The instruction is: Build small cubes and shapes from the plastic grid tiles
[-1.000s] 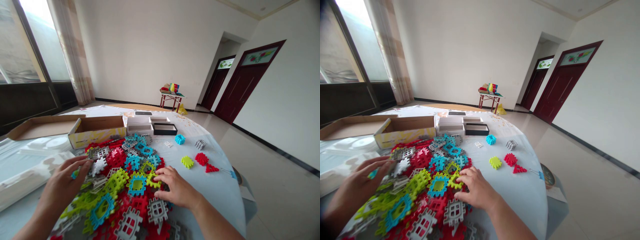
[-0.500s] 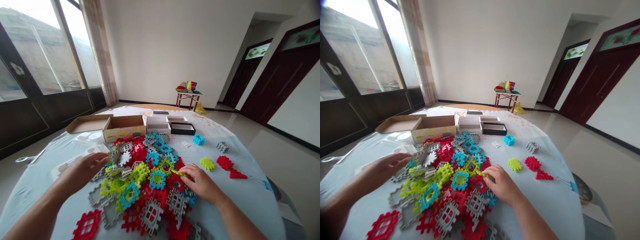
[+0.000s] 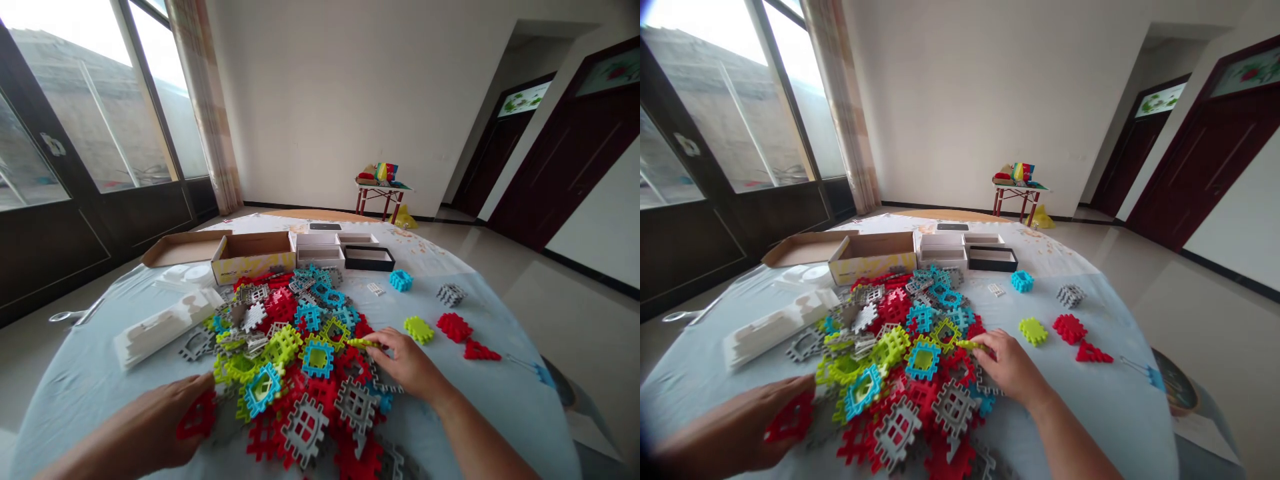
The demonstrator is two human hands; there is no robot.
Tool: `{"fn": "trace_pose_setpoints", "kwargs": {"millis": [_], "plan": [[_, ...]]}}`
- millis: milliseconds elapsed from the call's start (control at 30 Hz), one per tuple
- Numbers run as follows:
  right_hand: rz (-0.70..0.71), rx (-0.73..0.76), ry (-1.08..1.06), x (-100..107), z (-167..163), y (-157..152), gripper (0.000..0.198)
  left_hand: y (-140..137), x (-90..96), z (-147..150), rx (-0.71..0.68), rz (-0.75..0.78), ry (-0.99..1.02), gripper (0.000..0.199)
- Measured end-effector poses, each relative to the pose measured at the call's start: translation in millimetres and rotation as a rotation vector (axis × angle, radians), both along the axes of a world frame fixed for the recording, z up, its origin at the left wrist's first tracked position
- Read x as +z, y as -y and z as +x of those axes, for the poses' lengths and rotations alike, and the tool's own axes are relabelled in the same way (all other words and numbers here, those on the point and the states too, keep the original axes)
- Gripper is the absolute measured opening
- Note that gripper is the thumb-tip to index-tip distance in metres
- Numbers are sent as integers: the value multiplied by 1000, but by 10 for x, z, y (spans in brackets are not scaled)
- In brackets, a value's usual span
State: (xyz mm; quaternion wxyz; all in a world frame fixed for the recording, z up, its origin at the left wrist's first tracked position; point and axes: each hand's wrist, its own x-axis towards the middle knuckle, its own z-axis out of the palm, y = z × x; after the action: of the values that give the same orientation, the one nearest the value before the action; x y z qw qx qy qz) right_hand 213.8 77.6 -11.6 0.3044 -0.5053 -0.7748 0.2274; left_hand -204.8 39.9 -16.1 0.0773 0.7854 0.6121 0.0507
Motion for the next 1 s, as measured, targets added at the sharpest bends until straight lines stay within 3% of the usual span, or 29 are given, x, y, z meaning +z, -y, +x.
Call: {"fn": "trace_pose_setpoints", "kwargs": {"millis": [67, 133, 467, 667, 800, 1000], "plan": [[5, -5, -7, -7, 2, -6, 22, -60, 88, 188, -64, -55, 17, 25], [8, -14, -10, -15, 4, -13, 23, -153, 163, 358, -103, -50, 55, 16], [25, -58, -44, -59, 1, -45, 24, -734, 122, 1116, -168, 160, 352, 25], [40, -76, -66, -89, 42, -74, 25, -992, 175, 1518, -247, 160, 530, 36], [39, -76, -77, -83, 54, -68, 25, -1063, 325, 1451, -252, 159, 601, 43], [46, -78, -95, -67, 46, -67, 25, -1059, 378, 955, -85, 294, 583, 33]]}}
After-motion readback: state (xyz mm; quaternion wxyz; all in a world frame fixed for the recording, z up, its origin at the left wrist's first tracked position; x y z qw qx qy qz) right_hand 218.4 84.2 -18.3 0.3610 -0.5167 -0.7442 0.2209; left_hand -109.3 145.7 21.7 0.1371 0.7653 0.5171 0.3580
